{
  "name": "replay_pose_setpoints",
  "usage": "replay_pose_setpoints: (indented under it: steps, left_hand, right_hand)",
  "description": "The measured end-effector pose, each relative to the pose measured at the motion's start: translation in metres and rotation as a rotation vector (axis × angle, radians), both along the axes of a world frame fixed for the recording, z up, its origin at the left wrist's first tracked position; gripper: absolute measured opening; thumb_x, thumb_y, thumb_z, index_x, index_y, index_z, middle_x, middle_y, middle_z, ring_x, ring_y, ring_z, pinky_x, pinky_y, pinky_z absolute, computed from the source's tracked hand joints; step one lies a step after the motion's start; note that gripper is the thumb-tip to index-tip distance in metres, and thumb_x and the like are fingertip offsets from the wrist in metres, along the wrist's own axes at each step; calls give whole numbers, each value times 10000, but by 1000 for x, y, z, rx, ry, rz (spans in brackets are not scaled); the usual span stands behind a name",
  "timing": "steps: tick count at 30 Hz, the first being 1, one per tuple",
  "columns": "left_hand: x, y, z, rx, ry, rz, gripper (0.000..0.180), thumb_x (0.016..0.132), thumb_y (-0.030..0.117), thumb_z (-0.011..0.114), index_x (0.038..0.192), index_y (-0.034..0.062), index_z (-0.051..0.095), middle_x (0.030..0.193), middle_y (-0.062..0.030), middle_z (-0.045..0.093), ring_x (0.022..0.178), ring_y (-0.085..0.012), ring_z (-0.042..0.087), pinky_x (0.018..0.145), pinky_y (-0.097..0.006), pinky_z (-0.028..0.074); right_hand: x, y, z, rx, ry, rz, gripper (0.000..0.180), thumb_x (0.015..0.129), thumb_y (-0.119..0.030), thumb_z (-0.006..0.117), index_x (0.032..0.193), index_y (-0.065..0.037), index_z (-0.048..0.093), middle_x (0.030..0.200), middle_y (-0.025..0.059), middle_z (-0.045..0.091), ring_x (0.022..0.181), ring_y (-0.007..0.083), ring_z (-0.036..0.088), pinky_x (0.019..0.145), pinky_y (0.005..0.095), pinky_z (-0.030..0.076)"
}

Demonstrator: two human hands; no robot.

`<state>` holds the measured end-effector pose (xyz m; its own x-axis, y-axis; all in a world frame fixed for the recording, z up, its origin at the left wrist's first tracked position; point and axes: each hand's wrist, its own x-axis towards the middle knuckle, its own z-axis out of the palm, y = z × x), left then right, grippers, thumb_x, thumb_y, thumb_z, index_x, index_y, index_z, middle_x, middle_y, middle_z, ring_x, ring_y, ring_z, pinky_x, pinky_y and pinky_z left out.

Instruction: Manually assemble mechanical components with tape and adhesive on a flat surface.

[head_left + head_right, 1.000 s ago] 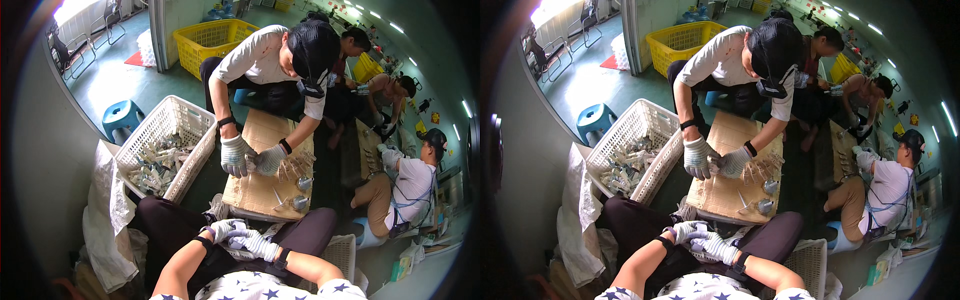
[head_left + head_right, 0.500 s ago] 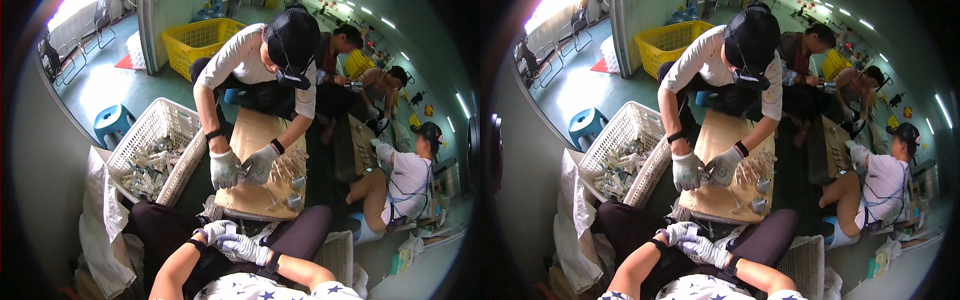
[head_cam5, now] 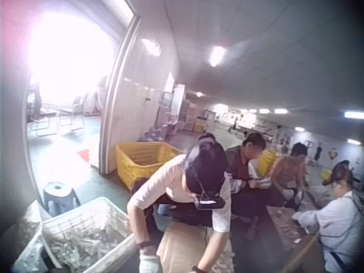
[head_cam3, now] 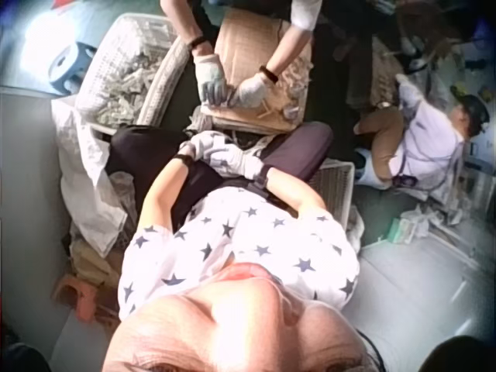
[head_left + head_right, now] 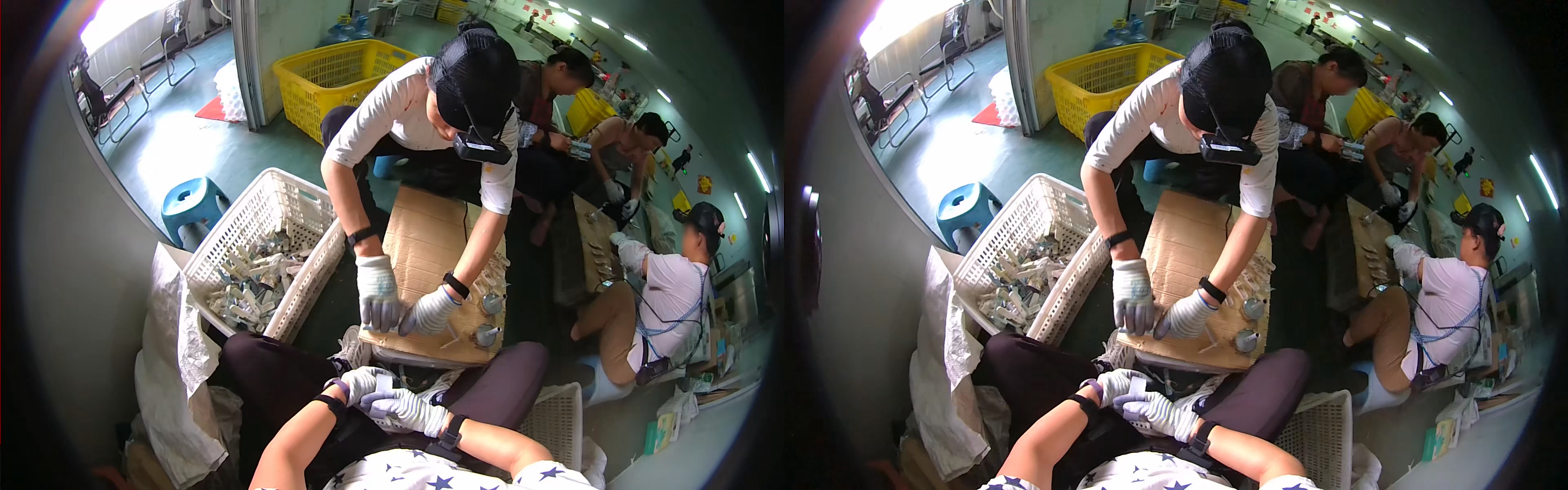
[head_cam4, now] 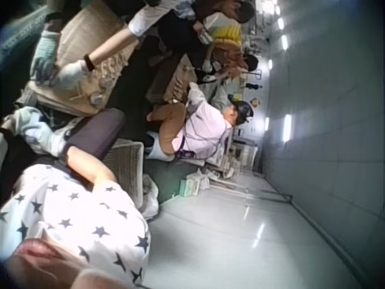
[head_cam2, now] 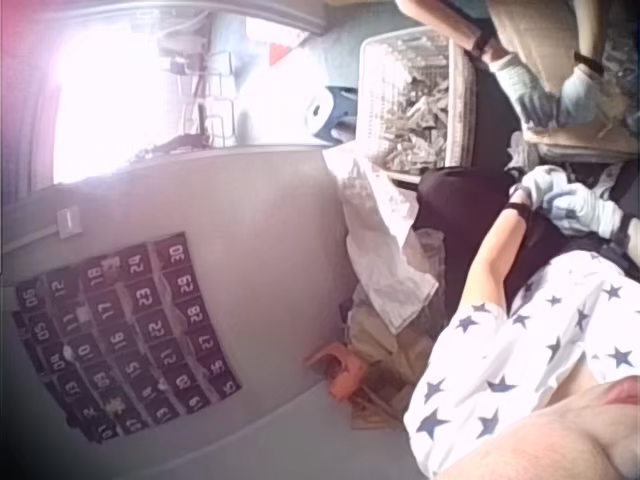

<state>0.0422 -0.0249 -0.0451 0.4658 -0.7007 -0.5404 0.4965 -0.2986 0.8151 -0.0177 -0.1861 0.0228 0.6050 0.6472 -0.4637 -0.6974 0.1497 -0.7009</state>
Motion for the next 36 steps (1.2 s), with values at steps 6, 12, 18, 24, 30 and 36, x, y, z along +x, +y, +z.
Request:
replay_pose_setpoints:
  steps: [6,12,18,24,30,36]
  left_hand:
    - [-1,1,-14,-18,309,119,322,878,113,582,1198,77,584,1031,-24,651,888,-153,612,827,-318,512]
    - [0,5,-28,31,-183,-108,295,858,139,613,1147,79,606,990,-26,656,871,-151,612,809,-307,510]
    - [10,-4,-3,-284,374,502,228,861,89,634,1087,64,618,925,-38,656,812,-139,621,736,-304,528]
    - [2,-3,9,-232,307,518,205,884,49,593,1088,39,608,982,-76,662,877,-181,644,796,-329,537]
    - [8,-2,5,-233,535,493,205,906,55,547,1097,54,623,959,-38,662,847,-163,630,769,-314,524]
    - [14,-4,-34,-307,-364,-47,213,853,132,501,987,89,661,946,-59,675,835,-167,622,751,-290,488]
  right_hand:
    - [-1,-4,-6,27,139,28,293,921,-99,556,1179,38,588,1110,70,622,987,122,577,879,236,454]
    - [0,2,-2,74,160,7,266,915,-86,567,1155,20,610,1054,56,635,945,117,587,838,231,464]
    - [10,8,17,-17,-66,55,231,912,-96,588,1111,5,648,1005,34,654,946,108,589,853,232,457]
    - [10,9,16,-193,-546,206,251,912,-147,598,1110,-4,657,1025,40,665,965,128,600,878,261,459]
    - [15,12,5,-42,32,21,180,906,-121,607,1035,-15,673,967,19,658,917,104,602,835,233,472]
    - [10,10,0,-28,113,-18,180,905,-121,615,1045,-26,677,950,-6,659,887,75,595,794,209,471]
